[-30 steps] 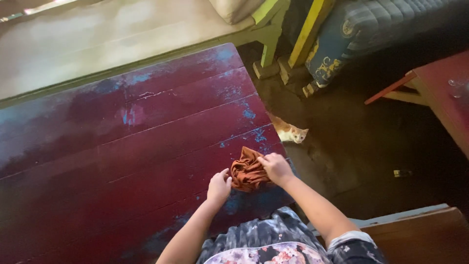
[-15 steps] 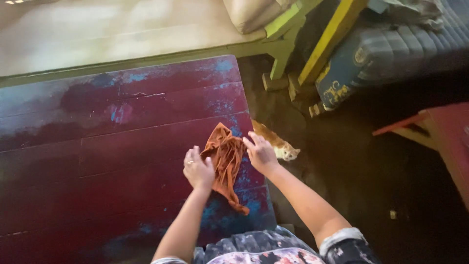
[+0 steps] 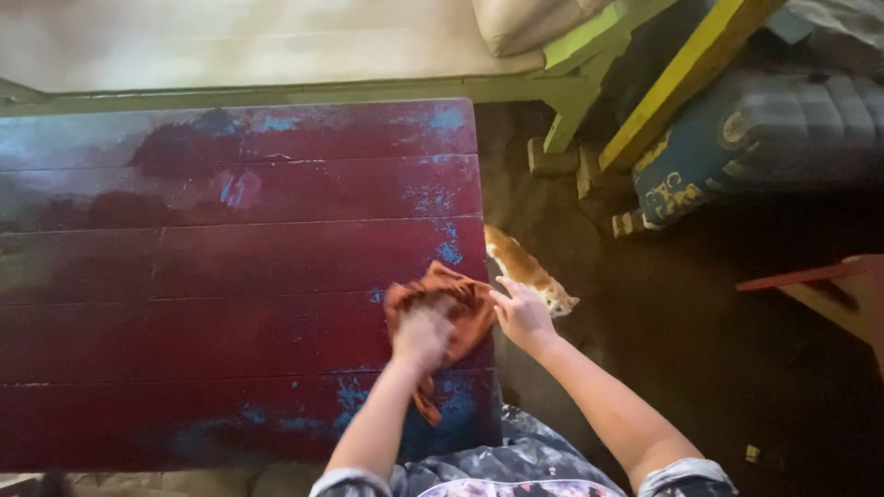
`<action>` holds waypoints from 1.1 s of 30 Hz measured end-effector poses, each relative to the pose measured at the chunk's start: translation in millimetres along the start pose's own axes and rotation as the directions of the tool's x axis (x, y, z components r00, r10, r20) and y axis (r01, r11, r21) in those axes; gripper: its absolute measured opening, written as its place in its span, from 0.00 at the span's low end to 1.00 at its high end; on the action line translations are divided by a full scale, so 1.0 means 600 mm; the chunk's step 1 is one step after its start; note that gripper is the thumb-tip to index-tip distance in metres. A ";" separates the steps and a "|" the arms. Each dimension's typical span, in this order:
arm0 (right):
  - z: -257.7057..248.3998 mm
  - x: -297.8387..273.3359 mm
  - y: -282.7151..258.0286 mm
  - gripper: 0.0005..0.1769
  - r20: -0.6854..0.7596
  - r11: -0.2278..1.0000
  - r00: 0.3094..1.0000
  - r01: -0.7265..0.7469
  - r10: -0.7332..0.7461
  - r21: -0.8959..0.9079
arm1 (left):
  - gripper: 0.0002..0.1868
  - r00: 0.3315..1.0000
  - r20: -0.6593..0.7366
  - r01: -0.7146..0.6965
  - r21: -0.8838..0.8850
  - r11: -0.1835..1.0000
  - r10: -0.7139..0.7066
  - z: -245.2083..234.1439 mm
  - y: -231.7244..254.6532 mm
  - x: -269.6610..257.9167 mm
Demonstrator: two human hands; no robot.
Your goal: The person wipes a maroon wooden table with a brown cloth, moving the cloth back and forth across the surface. A cat walks by and the person briefly touches it before resuming wiping.
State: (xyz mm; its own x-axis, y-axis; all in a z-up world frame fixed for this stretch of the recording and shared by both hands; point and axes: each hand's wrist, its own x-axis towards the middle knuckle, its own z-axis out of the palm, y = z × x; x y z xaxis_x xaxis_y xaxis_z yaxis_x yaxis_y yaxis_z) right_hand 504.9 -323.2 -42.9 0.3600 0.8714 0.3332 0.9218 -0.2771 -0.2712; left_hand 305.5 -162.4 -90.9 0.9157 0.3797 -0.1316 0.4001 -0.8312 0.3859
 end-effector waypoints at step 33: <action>0.002 -0.099 0.046 0.23 0.139 0.995 0.986 -0.096 0.090 0.038 | 0.38 0.993 -0.078 0.104 0.245 0.964 -0.087 -0.099 0.093 0.092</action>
State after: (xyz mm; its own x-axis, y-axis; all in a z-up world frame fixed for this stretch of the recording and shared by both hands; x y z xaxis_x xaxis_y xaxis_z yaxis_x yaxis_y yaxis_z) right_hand 508.7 -382.3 -71.1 0.4178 0.8908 0.1787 0.8768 -0.3438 -0.3362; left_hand 376.1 -163.8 -22.5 0.8718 0.4811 -0.0926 0.4897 -0.8615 0.1345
